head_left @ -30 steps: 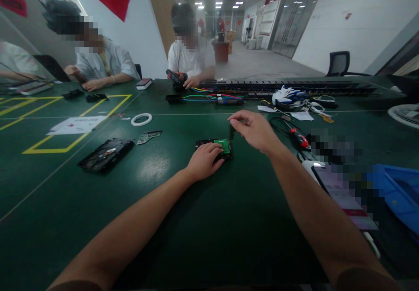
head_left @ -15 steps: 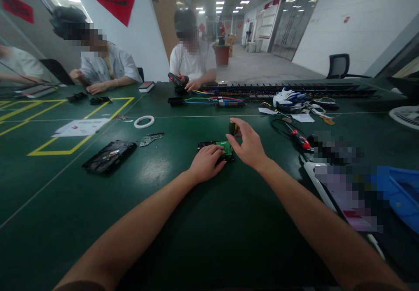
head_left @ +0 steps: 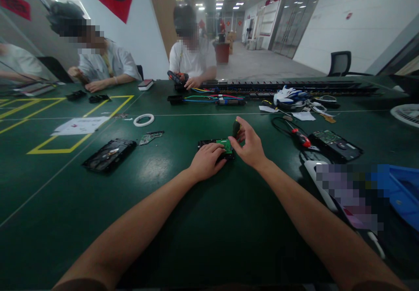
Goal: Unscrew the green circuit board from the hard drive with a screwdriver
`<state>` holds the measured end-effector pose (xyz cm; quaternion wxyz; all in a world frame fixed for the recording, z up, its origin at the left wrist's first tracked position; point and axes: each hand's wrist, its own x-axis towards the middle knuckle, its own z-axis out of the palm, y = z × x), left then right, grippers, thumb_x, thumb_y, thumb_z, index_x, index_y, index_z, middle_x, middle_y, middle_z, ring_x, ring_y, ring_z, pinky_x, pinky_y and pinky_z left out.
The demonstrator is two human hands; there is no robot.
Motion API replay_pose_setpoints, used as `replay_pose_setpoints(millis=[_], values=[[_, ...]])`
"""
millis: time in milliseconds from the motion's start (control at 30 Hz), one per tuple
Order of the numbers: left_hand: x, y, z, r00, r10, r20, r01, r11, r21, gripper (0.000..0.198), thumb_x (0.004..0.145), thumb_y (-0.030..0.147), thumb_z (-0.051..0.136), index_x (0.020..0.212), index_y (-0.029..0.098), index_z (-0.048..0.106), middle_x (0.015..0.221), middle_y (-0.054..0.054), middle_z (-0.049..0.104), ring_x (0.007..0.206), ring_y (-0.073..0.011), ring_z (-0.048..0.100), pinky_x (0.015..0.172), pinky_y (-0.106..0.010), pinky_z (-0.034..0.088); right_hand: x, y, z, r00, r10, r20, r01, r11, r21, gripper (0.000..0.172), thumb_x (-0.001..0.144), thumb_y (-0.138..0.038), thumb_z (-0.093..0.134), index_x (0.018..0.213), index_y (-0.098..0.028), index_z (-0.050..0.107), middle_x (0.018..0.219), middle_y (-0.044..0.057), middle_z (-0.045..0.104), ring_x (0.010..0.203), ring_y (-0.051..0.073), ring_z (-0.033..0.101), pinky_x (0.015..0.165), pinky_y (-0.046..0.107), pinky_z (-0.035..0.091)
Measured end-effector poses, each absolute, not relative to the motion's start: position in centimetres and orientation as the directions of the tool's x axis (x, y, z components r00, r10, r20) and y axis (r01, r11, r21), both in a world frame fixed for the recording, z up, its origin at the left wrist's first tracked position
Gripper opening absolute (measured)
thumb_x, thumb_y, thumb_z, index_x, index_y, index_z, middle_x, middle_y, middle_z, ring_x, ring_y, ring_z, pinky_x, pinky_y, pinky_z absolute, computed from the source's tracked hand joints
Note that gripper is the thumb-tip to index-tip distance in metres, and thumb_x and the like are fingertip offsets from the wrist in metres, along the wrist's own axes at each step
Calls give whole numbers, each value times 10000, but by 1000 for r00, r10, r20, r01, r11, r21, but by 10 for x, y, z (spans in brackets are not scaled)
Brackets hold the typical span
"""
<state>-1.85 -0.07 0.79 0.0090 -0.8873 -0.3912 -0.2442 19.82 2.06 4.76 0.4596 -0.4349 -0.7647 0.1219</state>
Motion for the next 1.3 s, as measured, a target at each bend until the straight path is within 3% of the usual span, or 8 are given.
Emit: replay_pose_setpoints(millis=[333,500,600,800,1133,1300], values=[[-18,0,8,574,692,437,702,-691,173,293,986,369,628,1225,201,648,1363,-109,656,1276,-303,612,1093,-512,506,197,21,43,-169,762,625,537,603,-590,756,955,-339,604,1635,-324,274,1406,128,617,1020,292,678,938,511,607],[-18,0,8,576,692,435,702,-691,170,289,990,372,620,1216,193,647,1361,-109,658,1269,-307,615,1084,-508,510,198,25,41,-186,693,697,495,679,-543,742,953,-299,619,1624,-318,303,1446,123,597,973,258,685,877,454,622],[-18,0,7,574,692,438,697,-694,181,280,981,369,632,1206,203,648,1347,-106,664,1262,-304,620,1083,-511,510,198,31,36,-177,622,763,463,736,-493,716,959,-312,636,1607,-327,333,1383,97,627,914,237,691,833,439,632],[-18,-1,9,570,695,438,698,-691,189,273,982,366,633,1206,210,650,1344,-101,664,1258,-298,621,1082,-507,512,199,40,30,-162,602,782,502,732,-460,615,1011,-376,609,1585,-366,388,1148,63,672,897,252,681,838,484,636],[-19,-1,8,576,689,441,696,-696,179,290,987,361,631,1223,194,647,1355,-110,660,1272,-298,613,1098,-505,496,201,41,33,-123,586,801,528,722,-447,666,950,-346,670,1542,-322,368,1293,88,655,891,235,713,787,440,662],[-18,-2,9,571,694,439,701,-690,180,288,993,369,626,1221,193,646,1348,-110,664,1262,-300,618,1088,-506,501,201,40,33,-139,609,781,497,725,-476,671,975,-315,626,1565,-310,305,1268,100,663,880,235,728,801,443,663]])
